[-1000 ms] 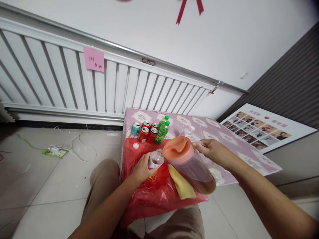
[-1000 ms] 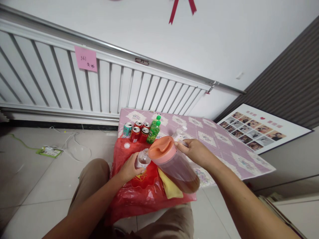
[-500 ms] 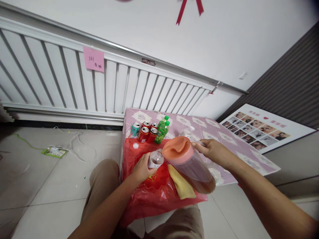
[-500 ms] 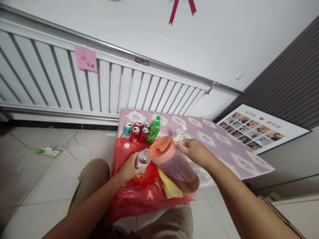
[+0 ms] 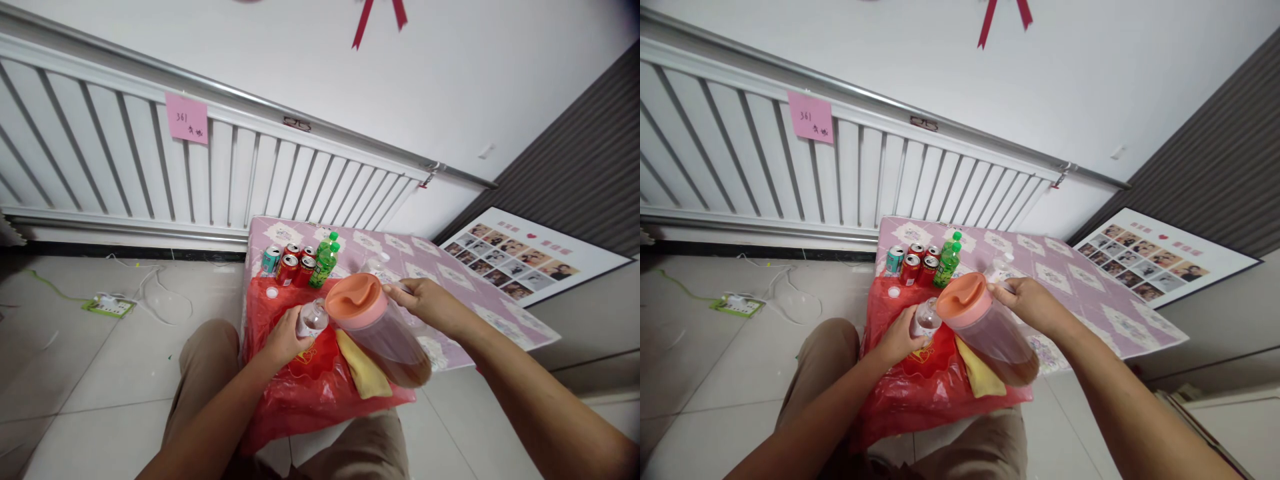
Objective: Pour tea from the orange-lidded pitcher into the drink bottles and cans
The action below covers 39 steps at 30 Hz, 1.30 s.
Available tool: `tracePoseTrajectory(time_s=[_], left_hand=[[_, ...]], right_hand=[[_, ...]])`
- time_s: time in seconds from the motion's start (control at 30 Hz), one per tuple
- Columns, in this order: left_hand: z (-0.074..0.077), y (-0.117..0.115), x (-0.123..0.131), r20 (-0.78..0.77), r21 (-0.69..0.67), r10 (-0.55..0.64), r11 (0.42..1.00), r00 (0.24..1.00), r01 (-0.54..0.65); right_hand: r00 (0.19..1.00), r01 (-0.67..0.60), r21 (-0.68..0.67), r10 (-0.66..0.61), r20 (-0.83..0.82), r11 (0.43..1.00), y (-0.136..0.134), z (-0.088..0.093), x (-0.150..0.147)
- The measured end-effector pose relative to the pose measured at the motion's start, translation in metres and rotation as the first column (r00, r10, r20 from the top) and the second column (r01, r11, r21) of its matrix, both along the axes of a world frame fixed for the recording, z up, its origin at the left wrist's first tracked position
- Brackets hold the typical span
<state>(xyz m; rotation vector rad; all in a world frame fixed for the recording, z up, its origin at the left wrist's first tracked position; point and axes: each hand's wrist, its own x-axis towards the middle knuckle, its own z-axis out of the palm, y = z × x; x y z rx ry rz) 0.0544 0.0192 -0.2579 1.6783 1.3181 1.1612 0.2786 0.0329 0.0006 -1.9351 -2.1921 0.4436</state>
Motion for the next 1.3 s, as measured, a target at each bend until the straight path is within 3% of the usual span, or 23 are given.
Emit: tracePoseTrajectory(time_s=[1.3], left_hand=[[-0.0014,0.0007,-0.0001,0.007,0.007,-0.006,1.0,1.0,0.006]], right_hand=[[1.0,-0.001,0.006,0.001,0.015,1.0,-0.0006,0.0013,-0.0022]])
